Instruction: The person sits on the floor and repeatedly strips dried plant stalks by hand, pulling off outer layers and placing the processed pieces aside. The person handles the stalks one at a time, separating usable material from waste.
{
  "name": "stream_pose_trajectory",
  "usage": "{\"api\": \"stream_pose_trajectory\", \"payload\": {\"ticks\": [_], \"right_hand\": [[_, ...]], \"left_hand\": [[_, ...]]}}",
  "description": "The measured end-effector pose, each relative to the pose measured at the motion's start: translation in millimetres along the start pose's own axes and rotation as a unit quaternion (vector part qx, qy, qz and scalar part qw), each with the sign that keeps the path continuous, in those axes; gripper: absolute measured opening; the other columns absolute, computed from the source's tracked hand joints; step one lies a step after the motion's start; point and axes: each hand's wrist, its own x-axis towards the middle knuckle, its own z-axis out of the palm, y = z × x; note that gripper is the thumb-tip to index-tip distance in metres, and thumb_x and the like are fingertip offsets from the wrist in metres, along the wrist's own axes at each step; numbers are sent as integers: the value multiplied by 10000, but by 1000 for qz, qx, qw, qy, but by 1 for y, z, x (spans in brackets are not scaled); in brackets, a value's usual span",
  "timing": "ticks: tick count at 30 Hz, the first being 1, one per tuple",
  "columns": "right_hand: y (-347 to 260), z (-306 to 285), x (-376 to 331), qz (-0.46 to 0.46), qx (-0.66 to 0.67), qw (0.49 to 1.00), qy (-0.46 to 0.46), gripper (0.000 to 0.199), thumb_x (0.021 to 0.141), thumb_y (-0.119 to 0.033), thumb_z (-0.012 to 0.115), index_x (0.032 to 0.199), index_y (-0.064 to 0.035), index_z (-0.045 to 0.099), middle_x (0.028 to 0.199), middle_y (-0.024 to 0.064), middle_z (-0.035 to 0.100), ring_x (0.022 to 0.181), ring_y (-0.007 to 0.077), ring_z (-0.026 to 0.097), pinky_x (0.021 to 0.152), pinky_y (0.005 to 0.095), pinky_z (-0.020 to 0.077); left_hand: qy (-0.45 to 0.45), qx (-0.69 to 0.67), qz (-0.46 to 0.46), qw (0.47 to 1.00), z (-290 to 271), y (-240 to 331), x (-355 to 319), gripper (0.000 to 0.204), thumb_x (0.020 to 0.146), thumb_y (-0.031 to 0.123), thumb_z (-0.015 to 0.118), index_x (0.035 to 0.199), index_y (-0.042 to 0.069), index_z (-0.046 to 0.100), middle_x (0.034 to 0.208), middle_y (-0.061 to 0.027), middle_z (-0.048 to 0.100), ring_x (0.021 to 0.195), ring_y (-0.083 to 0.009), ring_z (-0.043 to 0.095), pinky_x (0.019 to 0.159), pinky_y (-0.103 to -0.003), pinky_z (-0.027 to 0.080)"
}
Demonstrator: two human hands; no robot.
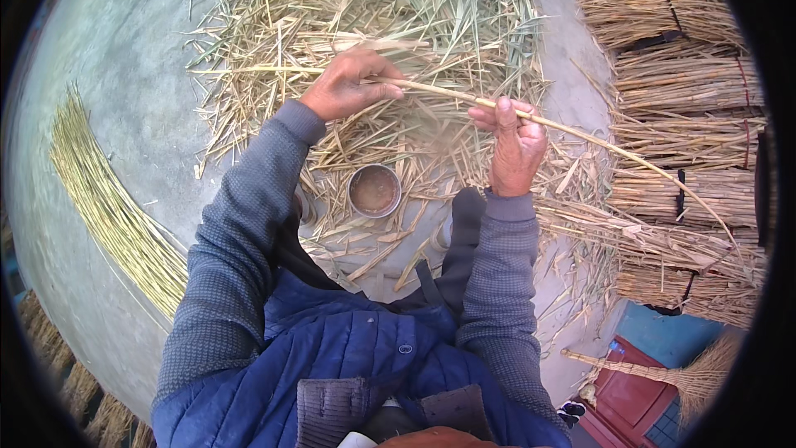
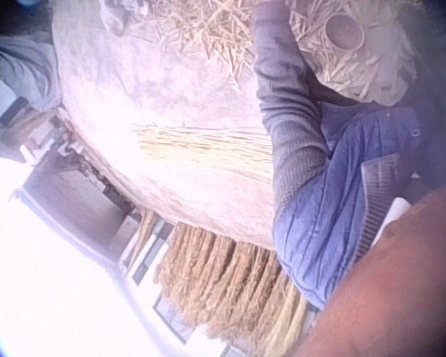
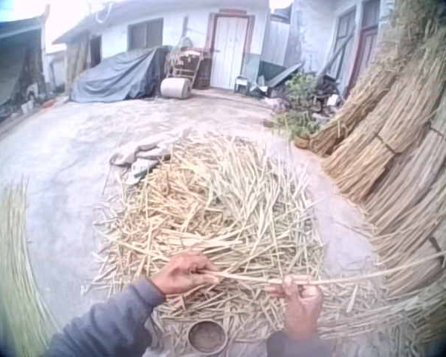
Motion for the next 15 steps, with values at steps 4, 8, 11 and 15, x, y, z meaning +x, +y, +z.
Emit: {"api": "stream_pose_trajectory", "payload": {"ticks": [4,8,11,15], "right_hand": [[-2,4,-1,-2,-18,1000,1,306,977,-268,663,1035,20,578,883,171,715,787,245,735,724,337,604],[-4,8,-2,-3,-10,1000,-11,311,974,-281,668,1027,14,584,888,176,714,785,246,732,725,347,606],[-5,10,-1,-1,-2,1000,-27,297,977,-262,664,1032,17,581,894,181,714,789,246,734,731,344,608],[-2,7,1,32,5,999,-22,260,982,-228,655,1032,15,580,912,185,714,790,244,736,741,333,608]], "left_hand": [[-15,-116,-114,987,-4,4,-4,179,832,175,814,938,44,755,763,-1,679,674,-85,597,591,-251,471],[-12,-208,-183,961,-7,6,-7,164,820,145,827,926,36,766,780,10,695,674,-47,603,585,-209,474],[-24,-221,-230,948,-7,5,-10,188,823,168,821,944,34,767,854,-42,745,788,-107,683,735,-256,555],[-21,-213,-248,945,-1,4,-12,183,828,163,818,938,29,759,847,-44,747,774,-104,681,729,-255,555]]}}
